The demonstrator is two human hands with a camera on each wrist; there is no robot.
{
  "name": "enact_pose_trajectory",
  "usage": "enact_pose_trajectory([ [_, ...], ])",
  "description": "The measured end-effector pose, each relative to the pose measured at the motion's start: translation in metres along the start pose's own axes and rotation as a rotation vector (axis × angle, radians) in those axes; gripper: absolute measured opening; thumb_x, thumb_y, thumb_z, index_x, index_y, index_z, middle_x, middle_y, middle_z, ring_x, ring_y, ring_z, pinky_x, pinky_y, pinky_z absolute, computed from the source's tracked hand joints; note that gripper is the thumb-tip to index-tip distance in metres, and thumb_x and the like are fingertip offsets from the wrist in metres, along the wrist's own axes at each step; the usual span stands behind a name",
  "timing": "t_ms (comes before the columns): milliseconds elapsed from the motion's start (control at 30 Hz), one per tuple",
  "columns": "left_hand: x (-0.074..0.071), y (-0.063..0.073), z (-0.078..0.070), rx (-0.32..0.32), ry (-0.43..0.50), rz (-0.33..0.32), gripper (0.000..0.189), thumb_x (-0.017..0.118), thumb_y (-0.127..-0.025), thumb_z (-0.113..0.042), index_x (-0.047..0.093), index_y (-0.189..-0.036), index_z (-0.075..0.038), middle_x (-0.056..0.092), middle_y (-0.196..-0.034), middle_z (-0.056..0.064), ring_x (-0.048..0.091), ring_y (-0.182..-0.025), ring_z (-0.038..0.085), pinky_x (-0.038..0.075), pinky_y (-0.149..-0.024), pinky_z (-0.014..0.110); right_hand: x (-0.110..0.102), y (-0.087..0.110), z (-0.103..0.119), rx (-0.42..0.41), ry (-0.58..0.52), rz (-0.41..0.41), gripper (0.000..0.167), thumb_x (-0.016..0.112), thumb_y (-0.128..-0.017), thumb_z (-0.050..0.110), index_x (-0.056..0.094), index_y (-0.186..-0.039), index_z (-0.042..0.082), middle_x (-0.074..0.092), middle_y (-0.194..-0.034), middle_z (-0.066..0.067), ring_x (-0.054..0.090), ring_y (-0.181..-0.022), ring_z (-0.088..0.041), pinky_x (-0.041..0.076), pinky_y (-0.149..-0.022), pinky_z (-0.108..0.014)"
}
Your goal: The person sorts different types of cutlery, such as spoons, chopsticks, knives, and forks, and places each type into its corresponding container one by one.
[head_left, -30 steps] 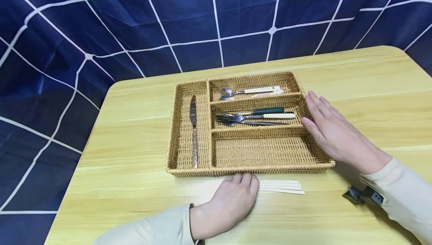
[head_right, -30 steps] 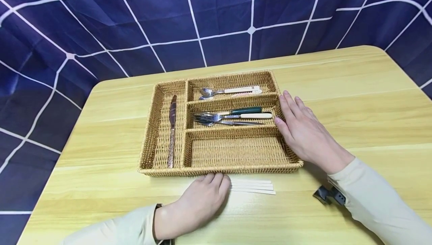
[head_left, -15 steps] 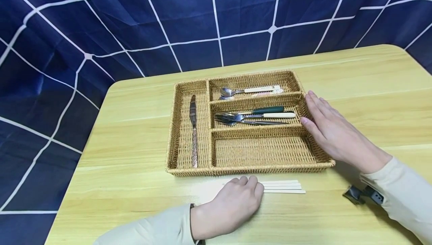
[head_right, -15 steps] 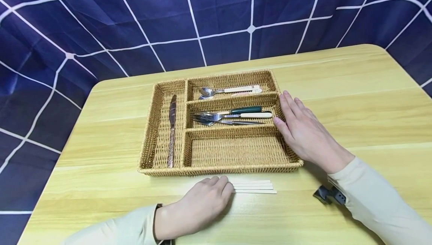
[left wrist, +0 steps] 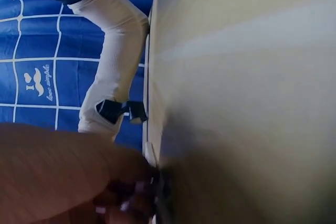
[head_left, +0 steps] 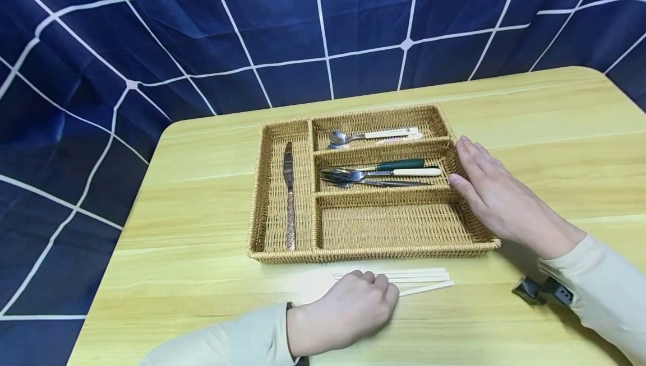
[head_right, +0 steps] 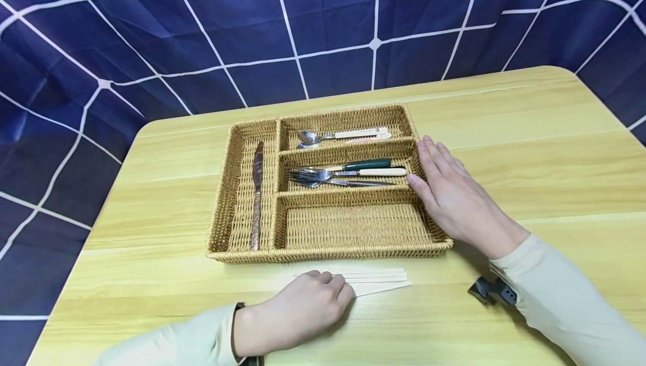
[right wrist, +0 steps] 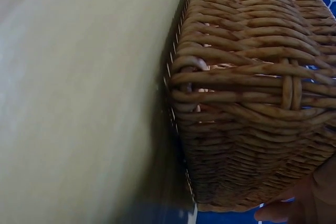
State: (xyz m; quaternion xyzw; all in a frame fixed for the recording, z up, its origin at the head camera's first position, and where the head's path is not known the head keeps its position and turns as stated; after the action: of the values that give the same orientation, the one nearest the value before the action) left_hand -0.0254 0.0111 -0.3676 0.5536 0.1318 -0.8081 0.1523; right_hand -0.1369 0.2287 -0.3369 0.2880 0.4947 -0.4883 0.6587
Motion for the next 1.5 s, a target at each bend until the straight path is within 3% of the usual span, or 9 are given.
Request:
enact_pose_trajectory([
  [167,-0.004,0.0,0.0,0.071,-0.046,-0.034,0.011,0.057,-0.083,-0.017,0.051,-0.075,-0.022,0.043,-0.064,-0.012,0.033,-0.051,0.002,0.03,-0.041,0.013,-0.001,0.0,-0.001,0.013,0.002,0.009,0.063,0.029,-0.107,0.029,0.001,-0.152,-0.004,0.001,-0.158,-0.025,0.001,-0.145,-0.041,0.001,-0.118,-0.05],
  [400,-0.018,0.001,0.003,0.164,-0.068,-0.209,0.022,0.034,-0.085,-0.004,0.046,-0.075,-0.02,0.036,-0.063,-0.012,0.031,-0.054,0.003,0.03,-0.046,0.015,-0.001,0.0,-0.002,0.018,-0.003,0.007,0.063,0.029,-0.107,0.03,0.0,-0.152,-0.003,0.0,-0.158,-0.024,0.0,-0.144,-0.042,0.001,-0.118,-0.051],
  [533,-0.033,-0.002,0.017,0.178,-0.066,-0.284,0.023,0.035,-0.091,-0.008,0.049,-0.077,-0.019,0.041,-0.066,-0.011,0.037,-0.057,0.004,0.035,-0.051,0.015,-0.001,0.001,-0.002,0.016,-0.009,0.0,0.063,0.029,-0.107,0.029,0.001,-0.152,-0.003,0.001,-0.158,-0.025,0.001,-0.144,-0.042,0.001,-0.118,-0.052],
  [633,-0.042,-0.006,0.033,0.174,-0.072,-0.291,0.022,0.036,-0.096,-0.011,0.052,-0.082,-0.018,0.047,-0.071,-0.011,0.044,-0.061,0.003,0.041,-0.055,0.016,-0.001,0.001,-0.002,0.015,-0.008,0.001,0.062,0.029,-0.107,0.029,0.001,-0.152,-0.004,0.001,-0.157,-0.026,0.0,-0.145,-0.042,0.001,-0.118,-0.051],
  [800,-0.043,-0.015,0.06,0.178,-0.081,-0.234,0.022,0.037,-0.101,-0.017,0.055,-0.089,-0.017,0.055,-0.078,-0.01,0.05,-0.068,0.004,0.044,-0.062,0.017,-0.001,0.002,-0.003,0.019,-0.005,0.014,0.063,0.028,-0.107,0.03,0.0,-0.152,-0.004,0.001,-0.158,-0.025,-0.001,-0.145,-0.041,0.001,-0.118,-0.051],
  [1000,-0.022,-0.026,0.084,0.169,-0.118,-0.099,0.014,0.044,-0.1,-0.015,0.055,-0.092,-0.015,0.051,-0.078,-0.01,0.047,-0.067,0.002,0.043,-0.06,0.013,0.001,0.003,-0.002,0.021,-0.015,0.019,0.063,0.029,-0.107,0.03,0.001,-0.152,-0.004,0.001,-0.158,-0.025,-0.001,-0.145,-0.041,0.0,-0.118,-0.05],
  [1267,-0.004,-0.04,0.091,0.139,-0.077,0.046,0.011,0.051,-0.094,-0.006,0.057,-0.091,-0.014,0.049,-0.075,-0.008,0.038,-0.057,0.002,0.038,-0.048,0.011,0.003,0.002,-0.001,0.011,-0.031,0.009,0.063,0.029,-0.107,0.029,0.001,-0.152,-0.004,0.002,-0.158,-0.025,0.0,-0.145,-0.042,0.001,-0.118,-0.049],
  [1367,0.003,-0.044,0.092,0.107,-0.06,0.131,0.011,0.057,-0.091,-0.004,0.061,-0.098,-0.012,0.054,-0.078,-0.007,0.039,-0.055,0.001,0.039,-0.045,0.011,0.003,0.002,0.0,0.01,-0.03,0.01,0.063,0.029,-0.107,0.03,0.001,-0.152,-0.004,0.002,-0.158,-0.025,0.001,-0.145,-0.042,0.001,-0.119,-0.048],
  [1500,0.01,-0.046,0.092,0.07,-0.078,0.193,0.023,0.063,-0.086,-0.002,0.066,-0.107,-0.01,0.059,-0.082,-0.005,0.044,-0.054,0.001,0.043,-0.044,0.011,0.001,0.001,-0.001,0.012,-0.026,0.017,0.063,0.029,-0.107,0.03,0.0,-0.152,-0.003,0.001,-0.158,-0.024,0.002,-0.145,-0.042,0.002,-0.119,-0.047],
])
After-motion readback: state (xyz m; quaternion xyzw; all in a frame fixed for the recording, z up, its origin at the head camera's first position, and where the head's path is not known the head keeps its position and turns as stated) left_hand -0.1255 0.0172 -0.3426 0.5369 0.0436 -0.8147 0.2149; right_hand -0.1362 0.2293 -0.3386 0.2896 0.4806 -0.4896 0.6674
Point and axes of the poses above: each hand's wrist, its own y-axis away from the middle knuckle, its own x-axis out of the palm, z = x × y, the point moved 5 cm from there along -y, towards the middle knuckle
